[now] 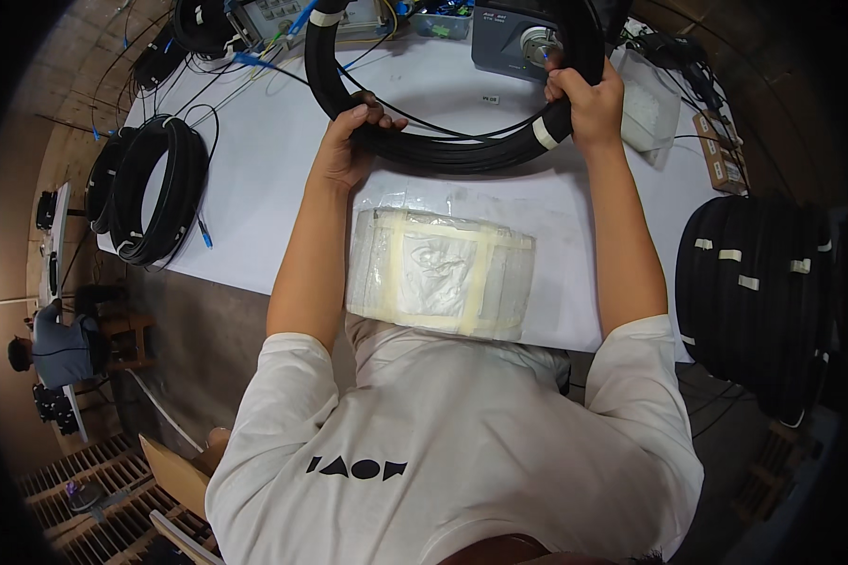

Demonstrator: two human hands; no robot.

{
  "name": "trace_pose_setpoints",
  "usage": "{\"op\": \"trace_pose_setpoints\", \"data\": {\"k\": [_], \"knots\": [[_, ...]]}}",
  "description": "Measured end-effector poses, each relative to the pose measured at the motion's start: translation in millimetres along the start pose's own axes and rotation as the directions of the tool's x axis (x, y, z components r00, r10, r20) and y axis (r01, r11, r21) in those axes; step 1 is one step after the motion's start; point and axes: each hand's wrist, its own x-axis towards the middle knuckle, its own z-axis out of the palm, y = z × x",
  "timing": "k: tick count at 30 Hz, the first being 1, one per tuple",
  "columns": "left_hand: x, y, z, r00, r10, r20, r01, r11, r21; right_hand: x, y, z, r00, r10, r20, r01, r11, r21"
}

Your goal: Testing fiber optic cable connectivity using a light source and inspecting connector ends with a microscope.

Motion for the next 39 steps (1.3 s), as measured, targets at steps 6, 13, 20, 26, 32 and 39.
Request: {"op": "trace_pose_setpoints", "data": {"k": [6, 13, 20, 26, 32, 39], "knots": [[-8, 9, 9, 0.983, 0.151, -0.103, -0.124, 0.965, 0.232, -2, 3, -1, 1.0, -0.008, 0.018, 0.006, 0.994, 0.108], [-13, 34, 37, 0.549, 0.827, 0.124, -0.329, 0.077, 0.941, -4, -2, 3, 0.999, -0.026, 0.034, 0.024, 0.998, 0.063], [1, 64, 41, 0.405, 0.521, 0.751, -0.288, -0.707, 0.646, -2, -7, 10, 0.999, -0.032, 0.038, 0.034, 0.998, -0.044], [10, 81, 41, 0.542, 0.327, 0.774, -0.043, -0.909, 0.414, -4, -9, 11, 0.996, -0.077, 0.052, 0.082, 0.992, -0.093], [14, 87, 43, 0.567, 0.321, 0.759, -0.07, -0.899, 0.432, -6, -15, 15, 0.993, -0.085, 0.079, 0.094, 0.989, -0.116], [9, 95, 43, 0.473, 0.303, 0.828, -0.399, -0.764, 0.507, -6, -14, 15, 0.997, -0.057, 0.053, 0.064, 0.988, -0.141]]}}
